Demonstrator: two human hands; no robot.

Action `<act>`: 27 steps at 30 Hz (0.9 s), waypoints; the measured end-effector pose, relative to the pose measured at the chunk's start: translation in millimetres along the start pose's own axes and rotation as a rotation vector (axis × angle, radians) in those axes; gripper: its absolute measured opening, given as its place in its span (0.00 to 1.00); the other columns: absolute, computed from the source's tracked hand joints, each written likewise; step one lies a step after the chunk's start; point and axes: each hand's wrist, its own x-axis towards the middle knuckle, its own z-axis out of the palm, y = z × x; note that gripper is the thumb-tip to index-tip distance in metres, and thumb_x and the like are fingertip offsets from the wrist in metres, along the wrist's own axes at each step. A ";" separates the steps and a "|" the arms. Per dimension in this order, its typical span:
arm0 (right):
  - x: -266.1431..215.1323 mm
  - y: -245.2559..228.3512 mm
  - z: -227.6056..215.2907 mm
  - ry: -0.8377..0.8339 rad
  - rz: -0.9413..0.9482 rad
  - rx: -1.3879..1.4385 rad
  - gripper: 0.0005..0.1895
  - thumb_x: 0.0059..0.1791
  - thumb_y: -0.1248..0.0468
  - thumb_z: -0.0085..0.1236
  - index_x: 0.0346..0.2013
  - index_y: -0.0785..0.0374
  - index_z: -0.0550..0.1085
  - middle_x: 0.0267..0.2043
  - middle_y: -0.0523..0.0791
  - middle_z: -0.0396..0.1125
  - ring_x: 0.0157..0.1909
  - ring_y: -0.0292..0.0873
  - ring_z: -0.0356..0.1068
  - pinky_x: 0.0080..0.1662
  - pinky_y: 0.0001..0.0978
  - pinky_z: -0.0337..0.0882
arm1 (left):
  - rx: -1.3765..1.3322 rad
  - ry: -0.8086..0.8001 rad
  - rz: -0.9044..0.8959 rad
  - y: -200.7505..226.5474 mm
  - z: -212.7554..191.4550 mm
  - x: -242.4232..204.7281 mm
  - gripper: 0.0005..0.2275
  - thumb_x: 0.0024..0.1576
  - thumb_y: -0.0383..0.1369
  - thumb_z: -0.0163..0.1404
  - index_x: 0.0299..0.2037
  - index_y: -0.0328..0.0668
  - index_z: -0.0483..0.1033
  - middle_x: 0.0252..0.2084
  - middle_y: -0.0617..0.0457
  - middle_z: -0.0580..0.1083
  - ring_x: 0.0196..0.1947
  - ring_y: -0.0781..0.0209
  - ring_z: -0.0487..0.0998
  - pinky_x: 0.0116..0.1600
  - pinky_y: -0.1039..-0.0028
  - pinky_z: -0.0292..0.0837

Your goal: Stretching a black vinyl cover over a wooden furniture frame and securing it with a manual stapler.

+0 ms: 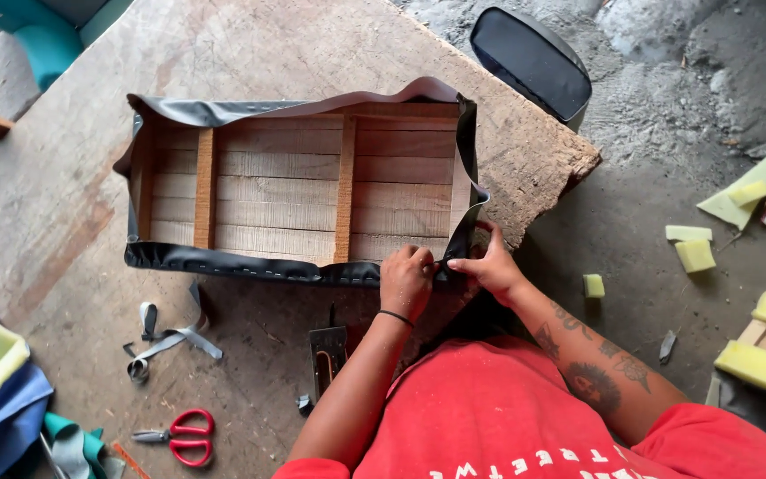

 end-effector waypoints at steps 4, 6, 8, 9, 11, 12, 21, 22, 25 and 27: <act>-27.7 -26.6 -12.0 0.063 0.024 0.100 0.64 0.33 0.55 0.79 0.74 0.38 0.47 0.63 0.63 0.57 0.58 0.62 0.65 0.50 0.50 0.68 | 0.007 0.070 -0.105 1.1 6.7 -1.1 0.09 0.53 0.45 0.58 0.30 0.56 0.74 0.38 0.54 0.74 0.41 0.47 0.78 0.46 0.62 0.74; -36.4 -32.3 -19.5 0.090 -0.016 -0.098 0.72 0.30 0.47 0.80 0.76 0.33 0.38 0.76 0.63 0.46 0.73 0.64 0.55 0.70 0.53 0.58 | -0.015 0.052 -0.167 -2.1 9.2 0.9 0.09 0.52 0.46 0.59 0.29 0.57 0.75 0.37 0.55 0.73 0.42 0.48 0.78 0.47 0.63 0.74; -23.7 -1.4 -17.6 0.264 -1.184 -0.587 0.14 0.46 0.54 0.65 0.45 0.31 0.79 0.61 0.35 0.63 0.70 0.44 0.56 0.65 0.44 0.52 | -0.015 0.089 -0.186 -6.6 17.4 0.2 0.08 0.49 0.44 0.61 0.28 0.58 0.77 0.36 0.56 0.73 0.41 0.49 0.78 0.47 0.62 0.75; -15.8 -2.2 -19.8 0.244 -1.186 -0.586 0.14 0.46 0.54 0.65 0.45 0.31 0.79 0.61 0.35 0.63 0.70 0.44 0.56 0.65 0.44 0.52 | -0.016 0.090 -0.204 -5.9 16.1 -0.1 0.08 0.49 0.44 0.61 0.28 0.58 0.77 0.36 0.56 0.73 0.41 0.49 0.78 0.47 0.62 0.75; 2.0 -6.0 -25.7 -0.007 -1.369 -0.771 0.11 0.49 0.56 0.54 0.43 0.29 0.75 0.55 0.27 0.68 0.70 0.38 0.58 0.62 0.51 0.49 | -0.037 0.081 -0.229 -3.9 12.4 4.5 0.07 0.48 0.43 0.62 0.27 0.59 0.78 0.34 0.56 0.71 0.41 0.51 0.78 0.48 0.63 0.76; 9.3 -4.8 -25.5 -0.015 -1.384 -0.768 0.11 0.49 0.56 0.54 0.43 0.29 0.75 0.55 0.27 0.68 0.70 0.38 0.58 0.62 0.51 0.49 | -0.033 0.094 -0.239 -5.2 13.6 5.5 0.07 0.48 0.43 0.62 0.27 0.59 0.78 0.34 0.56 0.71 0.41 0.51 0.78 0.48 0.63 0.76; 29.1 -17.3 -35.4 -0.178 -1.380 -0.938 0.12 0.45 0.48 0.51 0.42 0.27 0.74 0.61 0.30 0.61 0.68 0.39 0.56 0.53 0.54 0.52 | -0.014 0.189 -0.203 -3.5 14.2 0.2 0.05 0.49 0.41 0.61 0.26 0.59 0.79 0.31 0.56 0.71 0.39 0.52 0.77 0.46 0.64 0.75; 27.8 -21.1 -35.7 -0.155 -1.383 -0.949 0.10 0.45 0.48 0.51 0.40 0.28 0.73 0.62 0.29 0.60 0.68 0.39 0.56 0.52 0.52 0.51 | -0.073 0.283 -0.155 -8.2 17.9 0.0 0.06 0.55 0.41 0.56 0.31 0.52 0.80 0.33 0.50 0.73 0.39 0.46 0.78 0.47 0.60 0.75; 30.7 -25.3 -36.7 -0.127 -1.411 -0.944 0.07 0.46 0.47 0.50 0.38 0.29 0.73 0.62 0.29 0.60 0.67 0.39 0.56 0.51 0.51 0.51 | -0.065 0.587 -0.149 -2.6 -11.9 -25.5 0.06 0.61 0.37 0.53 0.35 0.49 0.79 0.39 0.49 0.75 0.45 0.46 0.77 0.52 0.61 0.72; 32.0 -24.3 -37.1 -0.134 -1.427 -0.926 0.07 0.46 0.47 0.50 0.37 0.30 0.73 0.62 0.30 0.60 0.67 0.39 0.56 0.51 0.51 0.50 | 0.007 0.785 -0.199 -7.7 -26.9 -66.8 0.03 0.61 0.35 0.55 0.36 0.52 0.79 0.42 0.55 0.75 0.50 0.53 0.76 0.56 0.66 0.68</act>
